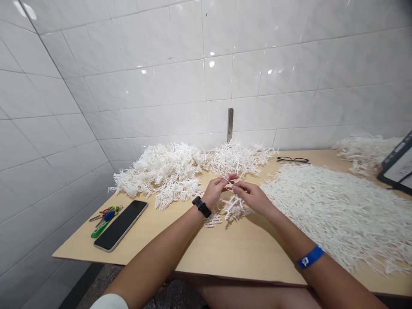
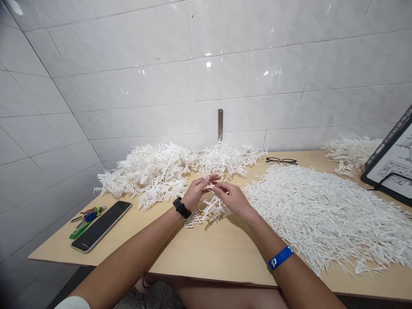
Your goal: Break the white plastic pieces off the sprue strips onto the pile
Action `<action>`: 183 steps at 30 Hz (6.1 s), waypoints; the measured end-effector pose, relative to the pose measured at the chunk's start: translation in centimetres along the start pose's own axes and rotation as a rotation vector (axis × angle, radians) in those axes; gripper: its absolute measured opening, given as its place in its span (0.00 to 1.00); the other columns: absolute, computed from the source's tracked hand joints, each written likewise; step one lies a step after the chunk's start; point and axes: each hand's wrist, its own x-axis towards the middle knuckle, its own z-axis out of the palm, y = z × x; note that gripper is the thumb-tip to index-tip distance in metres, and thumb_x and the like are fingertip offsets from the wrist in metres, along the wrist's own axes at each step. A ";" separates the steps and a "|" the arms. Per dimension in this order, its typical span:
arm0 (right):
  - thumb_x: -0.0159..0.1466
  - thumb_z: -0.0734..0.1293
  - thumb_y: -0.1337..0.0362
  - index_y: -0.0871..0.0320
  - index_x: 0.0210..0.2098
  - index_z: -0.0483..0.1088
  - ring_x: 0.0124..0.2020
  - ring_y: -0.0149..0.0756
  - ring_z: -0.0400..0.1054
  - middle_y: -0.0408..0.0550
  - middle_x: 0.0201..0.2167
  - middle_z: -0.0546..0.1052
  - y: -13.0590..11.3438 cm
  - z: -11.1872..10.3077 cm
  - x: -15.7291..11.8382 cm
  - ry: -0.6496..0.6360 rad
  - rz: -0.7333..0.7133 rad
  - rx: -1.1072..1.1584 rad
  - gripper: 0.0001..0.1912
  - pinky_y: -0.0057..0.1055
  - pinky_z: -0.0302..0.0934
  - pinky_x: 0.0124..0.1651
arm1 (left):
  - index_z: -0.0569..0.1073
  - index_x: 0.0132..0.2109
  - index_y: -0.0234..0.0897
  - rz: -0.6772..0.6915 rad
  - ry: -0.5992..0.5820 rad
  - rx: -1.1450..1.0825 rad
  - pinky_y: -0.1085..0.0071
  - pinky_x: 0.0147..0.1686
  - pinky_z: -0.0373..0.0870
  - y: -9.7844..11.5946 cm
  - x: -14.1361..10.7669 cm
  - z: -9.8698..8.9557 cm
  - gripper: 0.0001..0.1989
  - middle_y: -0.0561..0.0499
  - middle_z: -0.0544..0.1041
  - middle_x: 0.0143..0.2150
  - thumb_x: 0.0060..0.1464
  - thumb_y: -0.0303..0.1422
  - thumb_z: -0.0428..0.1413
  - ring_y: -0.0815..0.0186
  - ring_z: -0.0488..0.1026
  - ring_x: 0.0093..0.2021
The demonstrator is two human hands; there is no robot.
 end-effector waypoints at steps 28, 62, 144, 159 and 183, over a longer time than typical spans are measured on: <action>0.61 0.60 0.59 0.55 0.32 0.76 0.33 0.41 0.71 0.51 0.33 0.79 2.6 -3.0 0.2 0.324 0.165 -0.292 0.13 0.34 0.61 0.36 | 0.68 0.32 0.35 -0.103 0.207 -0.213 0.73 0.24 0.65 0.5 1.1 -1.5 0.18 0.50 0.75 0.21 0.55 0.47 0.54 0.67 0.72 0.20; 0.55 0.71 0.47 0.58 0.32 0.72 0.25 0.30 0.61 0.45 0.27 0.72 1.6 -1.8 -0.1 0.015 0.163 0.443 0.20 0.31 0.58 0.32 | 0.53 0.67 0.53 -0.096 0.183 -0.311 0.61 0.51 0.69 1.0 0.9 -2.0 0.37 0.47 0.47 0.71 0.54 0.54 0.52 0.54 0.65 0.59; 0.52 0.72 0.47 0.59 0.29 0.71 0.24 0.29 0.61 0.41 0.22 0.68 0.7 -0.4 0.2 -0.088 0.202 0.410 0.20 0.28 0.58 0.28 | 0.69 0.32 0.32 -0.084 0.077 -0.138 0.69 0.36 0.68 -3.0 0.3 0.4 0.18 0.49 0.74 0.29 0.51 0.46 0.59 0.68 0.71 0.29; 0.57 0.68 0.48 0.58 0.28 0.69 0.23 0.31 0.61 0.42 0.22 0.67 1.6 0.4 0.3 -0.056 0.130 0.244 0.18 0.29 0.55 0.26 | 0.76 0.40 0.31 0.010 -0.050 0.071 0.67 0.39 0.69 -2.3 0.3 0.6 0.26 0.46 0.76 0.31 0.52 0.53 0.55 0.64 0.72 0.34; 0.55 0.60 0.69 0.56 0.30 0.75 0.32 0.39 0.69 0.49 0.32 0.78 3.6 -3.9 0.3 0.207 0.330 -0.528 0.12 0.32 0.56 0.34 | 0.76 0.45 0.30 -0.095 0.119 -0.144 0.65 0.41 0.72 -1.1 0.9 -0.7 0.25 0.34 0.74 0.53 0.51 0.49 0.59 0.58 0.75 0.45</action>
